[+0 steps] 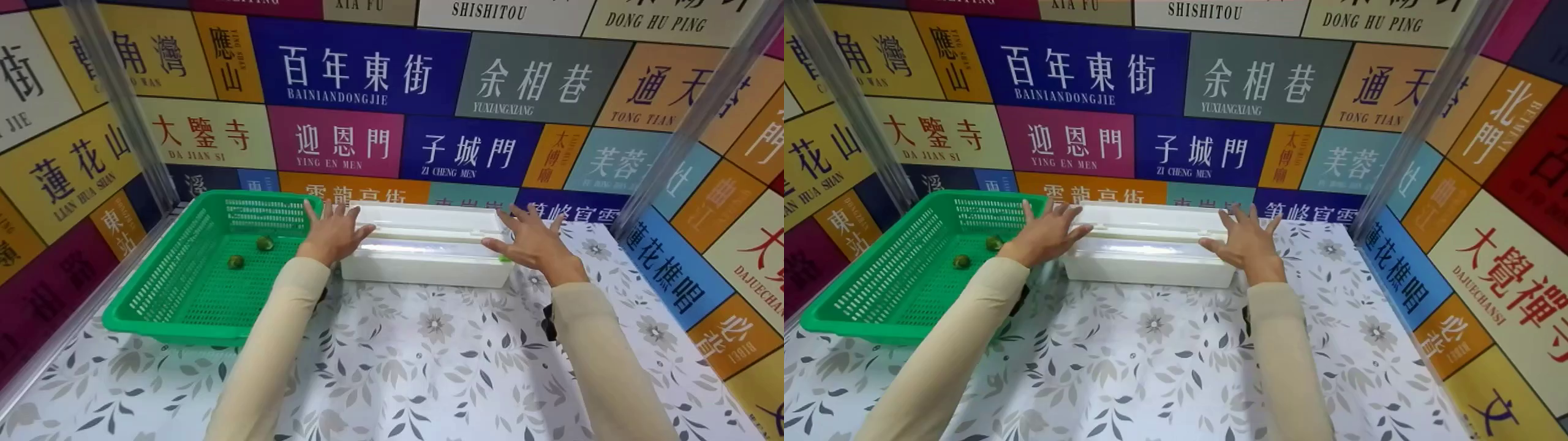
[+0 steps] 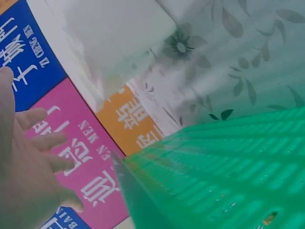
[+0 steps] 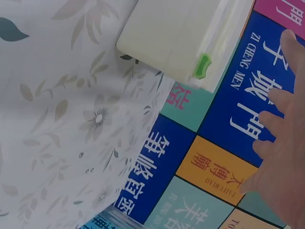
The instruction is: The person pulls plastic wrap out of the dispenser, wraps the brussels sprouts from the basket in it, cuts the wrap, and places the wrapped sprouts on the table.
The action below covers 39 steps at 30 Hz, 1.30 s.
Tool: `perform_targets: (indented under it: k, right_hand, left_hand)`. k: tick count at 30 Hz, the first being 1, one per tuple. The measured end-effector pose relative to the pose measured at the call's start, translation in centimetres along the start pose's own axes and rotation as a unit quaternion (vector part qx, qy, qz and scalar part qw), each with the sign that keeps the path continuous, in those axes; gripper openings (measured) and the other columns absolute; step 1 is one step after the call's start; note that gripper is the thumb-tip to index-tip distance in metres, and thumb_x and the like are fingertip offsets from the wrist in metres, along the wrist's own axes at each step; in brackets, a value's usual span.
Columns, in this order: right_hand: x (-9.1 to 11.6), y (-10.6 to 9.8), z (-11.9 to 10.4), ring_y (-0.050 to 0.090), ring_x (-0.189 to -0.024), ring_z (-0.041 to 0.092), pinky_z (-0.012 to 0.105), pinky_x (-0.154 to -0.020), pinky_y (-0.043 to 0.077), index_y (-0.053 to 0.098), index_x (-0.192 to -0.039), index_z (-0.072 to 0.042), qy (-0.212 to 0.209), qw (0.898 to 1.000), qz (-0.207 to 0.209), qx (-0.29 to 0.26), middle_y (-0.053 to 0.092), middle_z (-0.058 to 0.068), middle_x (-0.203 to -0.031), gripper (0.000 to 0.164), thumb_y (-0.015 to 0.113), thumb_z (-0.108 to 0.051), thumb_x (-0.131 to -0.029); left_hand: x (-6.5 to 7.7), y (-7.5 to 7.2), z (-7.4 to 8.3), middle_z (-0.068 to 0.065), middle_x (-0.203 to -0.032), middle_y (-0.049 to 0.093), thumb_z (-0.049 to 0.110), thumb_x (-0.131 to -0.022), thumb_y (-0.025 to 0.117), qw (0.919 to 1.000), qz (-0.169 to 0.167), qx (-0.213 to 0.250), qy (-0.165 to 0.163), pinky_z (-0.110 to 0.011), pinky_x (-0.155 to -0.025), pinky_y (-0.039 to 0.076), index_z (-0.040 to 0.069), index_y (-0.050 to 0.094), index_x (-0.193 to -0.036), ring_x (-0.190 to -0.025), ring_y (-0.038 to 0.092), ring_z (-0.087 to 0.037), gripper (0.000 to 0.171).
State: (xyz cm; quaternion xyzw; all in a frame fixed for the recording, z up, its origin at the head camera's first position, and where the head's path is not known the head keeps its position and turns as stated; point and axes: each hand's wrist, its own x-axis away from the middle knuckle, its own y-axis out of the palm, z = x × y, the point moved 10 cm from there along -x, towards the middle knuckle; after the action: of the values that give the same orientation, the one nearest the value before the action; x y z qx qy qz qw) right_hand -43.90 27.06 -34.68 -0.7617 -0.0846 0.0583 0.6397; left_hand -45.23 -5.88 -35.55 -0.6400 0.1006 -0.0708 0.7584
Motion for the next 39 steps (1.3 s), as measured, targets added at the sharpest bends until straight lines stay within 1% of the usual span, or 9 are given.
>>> perform_targets:
  k: [2,5,8,12,16,19,24,30,39]
  right_hand:
    - [0.0,0.3,-0.2,0.002,-0.153,0.049,0.081,-0.108,-0.015,0.031,-0.157,-0.014,-0.008,1.0,0.003,-0.012,0.02,0.022,-0.166,0.084,0.05,-0.066,-0.095]
    - [0.0,0.8,-0.4,0.018,-0.152,0.045,0.079,-0.112,-0.009,0.048,-0.149,-0.011,-0.016,0.999,0.009,-0.041,0.036,0.022,-0.158,0.067,0.06,-0.051,-0.096]
    - [-0.2,1.1,-0.5,0.035,-0.143,0.043,0.077,-0.116,-0.001,0.064,-0.135,-0.009,-0.022,0.998,0.02,-0.058,0.054,0.021,-0.144,0.047,0.066,-0.037,-0.096]
    - [-0.5,1.6,-0.5,0.046,-0.133,0.043,0.076,-0.115,0.01,0.072,-0.123,-0.01,-0.03,0.997,0.029,-0.062,0.064,0.019,-0.129,0.032,0.067,-0.026,-0.095]
    - [-0.5,1.8,-0.5,0.049,-0.126,0.042,0.071,-0.11,0.023,0.074,-0.119,-0.01,-0.034,0.997,0.04,-0.06,0.066,0.018,-0.123,0.027,0.067,-0.022,-0.095]
    - [-0.6,1.8,-0.6,0.051,-0.122,0.041,0.065,-0.104,0.029,0.075,-0.117,-0.01,-0.035,0.996,0.052,-0.063,0.067,0.018,-0.12,0.025,0.068,-0.02,-0.095]
    - [-0.8,2.3,-0.8,0.05,-0.123,0.041,0.064,-0.104,0.029,0.076,-0.115,-0.009,-0.037,0.995,0.055,-0.075,0.068,0.018,-0.119,0.024,0.068,-0.019,-0.096]
    - [-0.9,3.0,-1.0,0.051,-0.122,0.042,0.067,-0.106,0.027,0.076,-0.115,-0.01,-0.035,0.996,0.044,-0.073,0.069,0.018,-0.119,0.023,0.067,-0.02,-0.096]
    - [-1.1,3.4,-1.4,0.054,-0.106,0.033,0.061,-0.104,0.032,0.078,-0.107,-0.008,-0.037,0.995,0.055,-0.079,0.072,0.013,-0.107,0.018,0.065,-0.017,-0.097]
  left_hand:
    - [-0.1,-0.3,0.5,-0.019,-0.158,0.04,0.054,-0.104,0.04,0.9998,0.012,-0.002,0.012,-0.077,-0.116,-0.003,0.013,0.043,-0.151,-0.15,0.031,-0.042,0.063]
    - [-0.1,-0.6,1.2,-0.018,-0.141,0.059,0.044,-0.103,0.052,0.999,0.031,0.007,0.031,-0.078,-0.116,0.002,0.01,0.055,-0.141,-0.137,0.051,-0.037,0.051]
    - [-0.2,-0.5,1.8,-0.015,-0.127,0.069,0.032,-0.099,0.063,0.9975,0.04,0.034,0.047,-0.078,-0.116,0.006,0.009,0.065,-0.131,-0.125,0.061,-0.034,0.039]
    - [-0.4,-0.1,2.1,-0.012,-0.124,0.071,0.022,-0.095,0.07,0.996,0.034,0.069,0.045,-0.078,-0.116,0.009,0.009,0.071,-0.123,-0.123,0.063,-0.031,0.031]
    - [-0.5,0.4,1.9,-0.012,-0.127,0.07,0.017,-0.093,0.072,0.995,0.027,0.091,0.031,-0.076,-0.117,0.01,0.009,0.072,-0.12,-0.125,0.062,-0.031,0.029]
    - [-0.6,0.8,1.6,-0.012,-0.128,0.07,0.017,-0.092,0.072,0.9939,0.02,0.107,0.018,-0.076,-0.118,0.008,0.01,0.073,-0.119,-0.128,0.06,-0.031,0.028]
    - [-0.7,1.5,1.1,-0.011,-0.127,0.07,0.017,-0.093,0.072,0.9936,0.018,0.112,-0.001,-0.076,-0.118,0.006,0.011,0.075,-0.116,-0.129,0.057,-0.034,0.025]
    - [-0.6,1.8,1.1,-0.01,-0.115,0.075,0.014,-0.093,0.071,0.9924,0.043,0.115,-0.008,-0.078,-0.116,0.009,0.01,0.079,-0.106,-0.122,0.061,-0.037,0.016]
    - [-0.5,2.4,0.8,-0.01,-0.108,0.076,0.013,-0.094,0.069,0.992,0.037,0.119,-0.017,-0.074,-0.118,0.016,0.008,0.079,-0.1,-0.118,0.062,-0.035,0.013]
